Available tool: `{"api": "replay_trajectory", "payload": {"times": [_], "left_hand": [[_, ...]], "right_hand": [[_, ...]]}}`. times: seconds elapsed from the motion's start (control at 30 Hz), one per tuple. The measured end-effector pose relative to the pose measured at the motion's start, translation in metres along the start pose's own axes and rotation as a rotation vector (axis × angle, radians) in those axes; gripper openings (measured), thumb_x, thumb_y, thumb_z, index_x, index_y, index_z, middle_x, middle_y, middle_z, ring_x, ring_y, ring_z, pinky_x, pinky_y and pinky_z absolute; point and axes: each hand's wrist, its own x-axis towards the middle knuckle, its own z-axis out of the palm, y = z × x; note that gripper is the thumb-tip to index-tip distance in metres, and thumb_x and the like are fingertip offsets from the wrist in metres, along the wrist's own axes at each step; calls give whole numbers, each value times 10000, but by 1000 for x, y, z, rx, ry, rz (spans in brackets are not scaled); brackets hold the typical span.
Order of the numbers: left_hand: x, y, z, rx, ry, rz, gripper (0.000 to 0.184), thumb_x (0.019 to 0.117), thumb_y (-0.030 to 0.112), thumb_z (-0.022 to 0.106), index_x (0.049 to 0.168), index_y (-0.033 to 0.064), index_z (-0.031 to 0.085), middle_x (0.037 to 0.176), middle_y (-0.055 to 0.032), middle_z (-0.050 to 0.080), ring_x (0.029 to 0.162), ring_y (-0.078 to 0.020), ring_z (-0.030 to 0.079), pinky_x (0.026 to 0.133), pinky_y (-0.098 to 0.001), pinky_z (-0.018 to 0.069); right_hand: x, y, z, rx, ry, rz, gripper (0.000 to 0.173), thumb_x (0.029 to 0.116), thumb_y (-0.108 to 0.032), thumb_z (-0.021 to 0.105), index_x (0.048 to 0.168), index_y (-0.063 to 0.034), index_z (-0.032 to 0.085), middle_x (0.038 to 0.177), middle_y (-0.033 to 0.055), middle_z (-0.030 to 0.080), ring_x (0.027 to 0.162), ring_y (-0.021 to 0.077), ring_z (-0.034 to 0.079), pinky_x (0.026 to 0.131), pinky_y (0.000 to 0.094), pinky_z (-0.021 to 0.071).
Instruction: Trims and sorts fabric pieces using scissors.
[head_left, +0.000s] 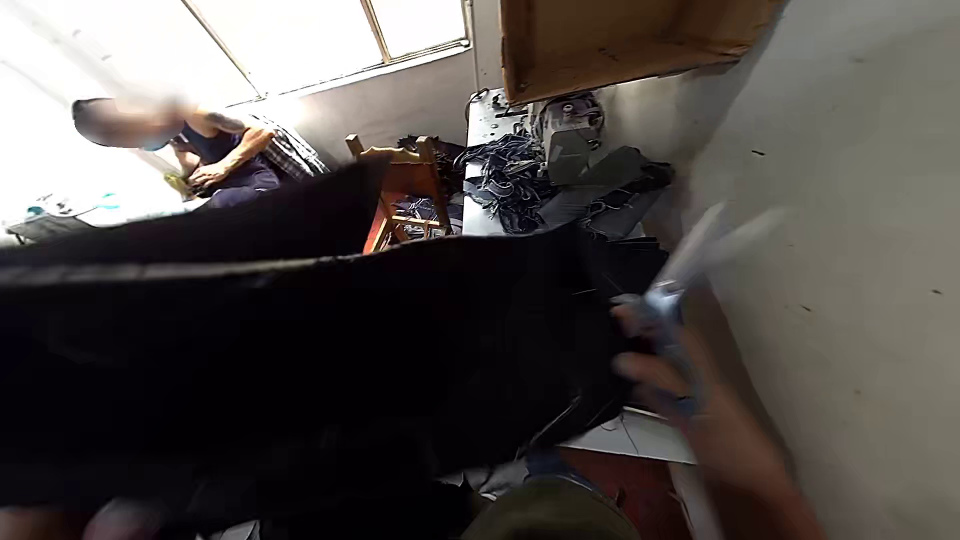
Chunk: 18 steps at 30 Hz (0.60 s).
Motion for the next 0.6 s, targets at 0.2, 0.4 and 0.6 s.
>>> {"api": "replay_trajectory", "payload": {"times": [0.2, 0.4, 0.6], "left_hand": [[14, -53, 190, -124, 156, -355, 392, 1015, 259, 577, 1222, -68, 516, 816, 27, 699, 727, 2, 690, 678, -240, 609], [-6, -107, 355, 216, -311, -818, 523, 1089, 310, 488, 1482, -27, 418, 960, -229, 733, 930, -417, 735, 862, -586, 571], [-3, -112, 381, 362, -326, -965, 575, 1068, 356, 525, 1485, -20, 399, 948, -213, 737, 911, -403, 742, 821, -576, 580]], "right_hand": [[40, -82, -134, -845, 396, 47, 385, 757, -220, 836, 1030, -120, 585, 799, -52, 594, 671, 25, 586, 617, 246, 524], [123, 41, -203, -1268, 343, 204, 458, 875, -217, 836, 1158, 69, 619, 943, 337, 654, 882, 548, 646, 747, 745, 482], [84, 144, -116, -1060, 287, 374, 685, 831, -422, 849, 1292, 14, 589, 1100, 241, 684, 1020, 407, 678, 892, 608, 550]]}}
